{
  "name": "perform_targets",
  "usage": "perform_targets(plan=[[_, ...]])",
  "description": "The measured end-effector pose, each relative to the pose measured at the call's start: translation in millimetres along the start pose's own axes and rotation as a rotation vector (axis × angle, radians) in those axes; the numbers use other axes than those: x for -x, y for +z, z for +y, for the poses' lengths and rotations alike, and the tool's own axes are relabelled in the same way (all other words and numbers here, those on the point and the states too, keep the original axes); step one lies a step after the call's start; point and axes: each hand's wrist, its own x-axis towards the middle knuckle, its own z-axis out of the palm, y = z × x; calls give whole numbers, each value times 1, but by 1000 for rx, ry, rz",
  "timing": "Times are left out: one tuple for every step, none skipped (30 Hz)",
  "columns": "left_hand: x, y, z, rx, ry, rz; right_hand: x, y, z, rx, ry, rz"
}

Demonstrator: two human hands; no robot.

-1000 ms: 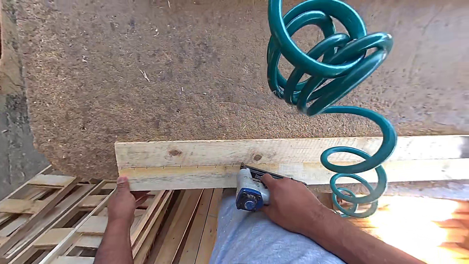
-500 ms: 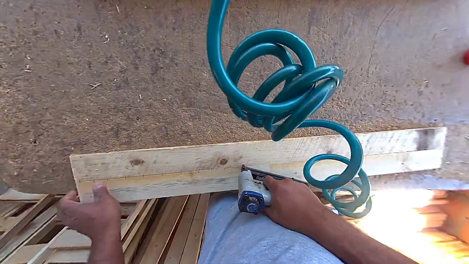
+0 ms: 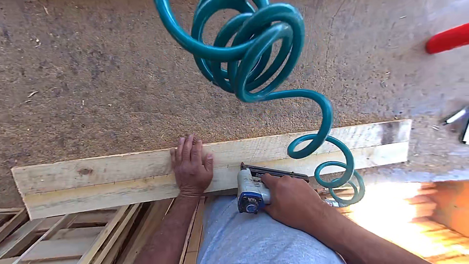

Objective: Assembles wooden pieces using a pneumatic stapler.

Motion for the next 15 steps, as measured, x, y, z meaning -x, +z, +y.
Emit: perform_targets(plan=[[-1,1,-1,0,-1,11,2,-2,7,-1,4,1],[-1,2,-1,-3,-3,23,3,-3,14,-2,9,1],[-1,2,-1,-4,-5,31,5,-4,21,-7,14,0],[-1,3,-1,-4,-5,37,6,-4,28,-13,17,1],[0,3,-1,-2,-4,40,8,-4,36,-18,17,2],[0,3,-2,0,-5,44,9,-4,43,-26,15,2],[0,3,-2,0,-8,49,10,-4,50,-32,11,4],[0,4,-1,-3,-10,59,11,-4,57,-37,7,8],[0,4,-1,-6,-15,65,11,-3,64,-36,1,20],[0,4,-1,-5,-20,64,11,-2,71,-30,-4,27],[0,4,-1,-2,-23,61,13,-2,76,-24,3,15],[0,4,-1,1,-22,60,15,-5,80,-15,18,-6],[0,4,-2,3,-23,52,18,-7,85,-9,30,-16],[-1,3,-2,5,-23,47,21,-9,91,-7,41,-22],[-1,3,-2,8,-25,44,23,-10,98,-11,49,-21]])
